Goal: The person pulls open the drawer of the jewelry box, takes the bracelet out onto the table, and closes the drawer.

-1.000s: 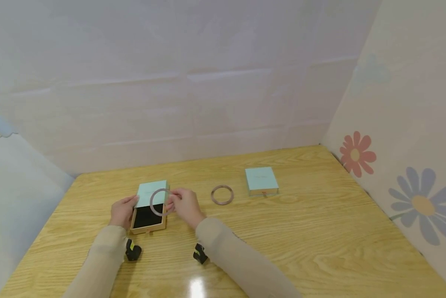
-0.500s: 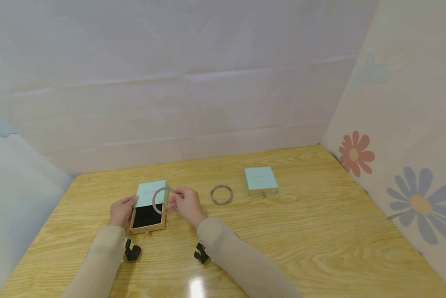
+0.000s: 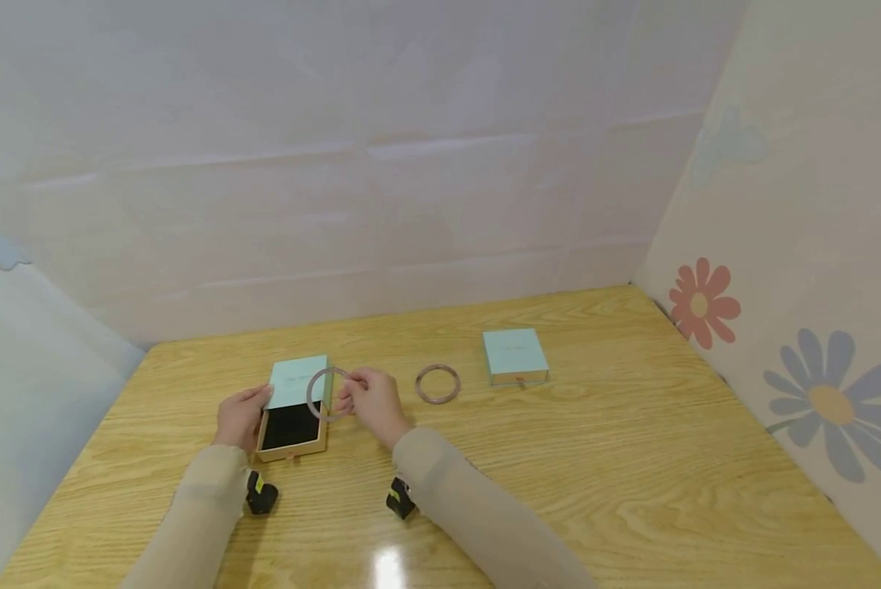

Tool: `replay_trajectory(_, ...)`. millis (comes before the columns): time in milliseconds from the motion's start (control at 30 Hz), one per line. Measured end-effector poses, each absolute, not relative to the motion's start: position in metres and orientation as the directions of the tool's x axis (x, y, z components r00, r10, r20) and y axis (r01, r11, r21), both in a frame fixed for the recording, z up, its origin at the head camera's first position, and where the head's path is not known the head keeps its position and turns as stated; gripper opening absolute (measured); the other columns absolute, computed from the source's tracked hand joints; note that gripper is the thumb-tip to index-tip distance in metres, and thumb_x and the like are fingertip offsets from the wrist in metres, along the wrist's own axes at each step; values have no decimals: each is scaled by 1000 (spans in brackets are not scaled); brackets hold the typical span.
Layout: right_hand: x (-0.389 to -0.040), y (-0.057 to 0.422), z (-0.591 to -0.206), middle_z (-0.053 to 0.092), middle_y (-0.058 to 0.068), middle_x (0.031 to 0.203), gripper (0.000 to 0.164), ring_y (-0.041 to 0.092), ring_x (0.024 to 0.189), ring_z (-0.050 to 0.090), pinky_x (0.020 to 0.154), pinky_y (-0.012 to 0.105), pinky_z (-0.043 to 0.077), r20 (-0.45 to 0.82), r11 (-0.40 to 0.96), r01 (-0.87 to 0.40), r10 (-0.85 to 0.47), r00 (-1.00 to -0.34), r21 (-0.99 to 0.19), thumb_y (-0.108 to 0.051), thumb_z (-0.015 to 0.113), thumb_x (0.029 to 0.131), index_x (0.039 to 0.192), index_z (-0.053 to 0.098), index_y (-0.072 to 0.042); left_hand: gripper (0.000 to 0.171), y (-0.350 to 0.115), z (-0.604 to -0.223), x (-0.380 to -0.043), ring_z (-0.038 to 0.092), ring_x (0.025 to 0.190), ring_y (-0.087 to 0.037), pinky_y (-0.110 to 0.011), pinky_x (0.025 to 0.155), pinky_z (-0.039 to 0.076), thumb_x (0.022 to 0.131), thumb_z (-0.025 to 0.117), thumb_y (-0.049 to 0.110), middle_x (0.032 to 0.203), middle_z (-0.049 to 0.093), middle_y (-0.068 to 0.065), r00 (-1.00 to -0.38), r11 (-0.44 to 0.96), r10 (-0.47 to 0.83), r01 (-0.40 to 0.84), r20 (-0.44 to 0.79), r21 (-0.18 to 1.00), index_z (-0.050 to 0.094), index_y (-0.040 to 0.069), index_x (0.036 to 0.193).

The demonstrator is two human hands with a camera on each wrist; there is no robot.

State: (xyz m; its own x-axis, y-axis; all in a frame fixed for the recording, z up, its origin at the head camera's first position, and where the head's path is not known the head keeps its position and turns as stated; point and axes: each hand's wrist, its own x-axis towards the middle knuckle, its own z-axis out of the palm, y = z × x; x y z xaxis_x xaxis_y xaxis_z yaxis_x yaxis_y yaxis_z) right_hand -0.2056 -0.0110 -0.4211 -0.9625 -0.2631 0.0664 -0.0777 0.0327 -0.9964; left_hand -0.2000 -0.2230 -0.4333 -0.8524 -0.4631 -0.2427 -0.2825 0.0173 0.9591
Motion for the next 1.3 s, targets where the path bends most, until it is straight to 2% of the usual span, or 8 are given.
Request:
replay_trajectory(267, -209, -7, -425, 67, 27, 92, 21, 34, 81, 70, 66, 28, 58, 67, 33, -78, -266, -962, -996, 3, 51, 99, 113, 57, 16, 42, -224, -434, -200, 34, 135, -41, -44, 112, 30, 101, 49, 7, 142, 40, -33, -858, 19, -456, -276, -237, 961, 44, -18, 134)
replay_trajectory(433, -210, -5, -426, 67, 28, 92, 22, 34, 81, 70, 70, 34, 58, 59, 34, -70, -262, -963, -997, 2, 50, 100, 115, 57, 16, 42, -224, -434, -200, 34, 135, -41, -45, 112, 30, 100, 49, 7, 142, 40, -33, -860, 29, -455, -273, -231, 962, 44, -18, 134)
replay_trajectory(700, -203, -1, -416, 64, 33, 95, 23, 46, 89, 65, 75, 45, 57, 54, 24, -63, -260, -964, -998, 4, 47, 100, 117, 54, 19, 43, -224, -431, -198, 31, 137, -41, -44, 112, 29, 101, 48, 8, 144, 37, -32, -863, 33, -443, -286, -243, 958, 43, -16, 136)
replay_trajectory(933, -212, -1, -430, 68, 22, 88, 22, 33, 80, 70, 68, 32, 58, 49, 35, -59, -224, -973, -998, 3, 50, 99, 115, 56, 17, 44, -223, -429, -195, 29, 138, -41, -45, 113, 28, 102, 47, 9, 146, 35, -31, -870, 40, -425, -293, -249, 955, 42, -16, 137)
replay_trajectory(1300, -212, 0, -431, 68, 21, 86, 21, 27, 76, 70, 67, 32, 58, 16, 31, -23, -214, -977, -999, 4, 49, 99, 113, 55, 19, 42, -223, -431, -197, 31, 137, -40, -45, 112, 29, 102, 48, 9, 145, 37, -30, -861, 36, -438, -303, -257, 952, 44, -15, 137)
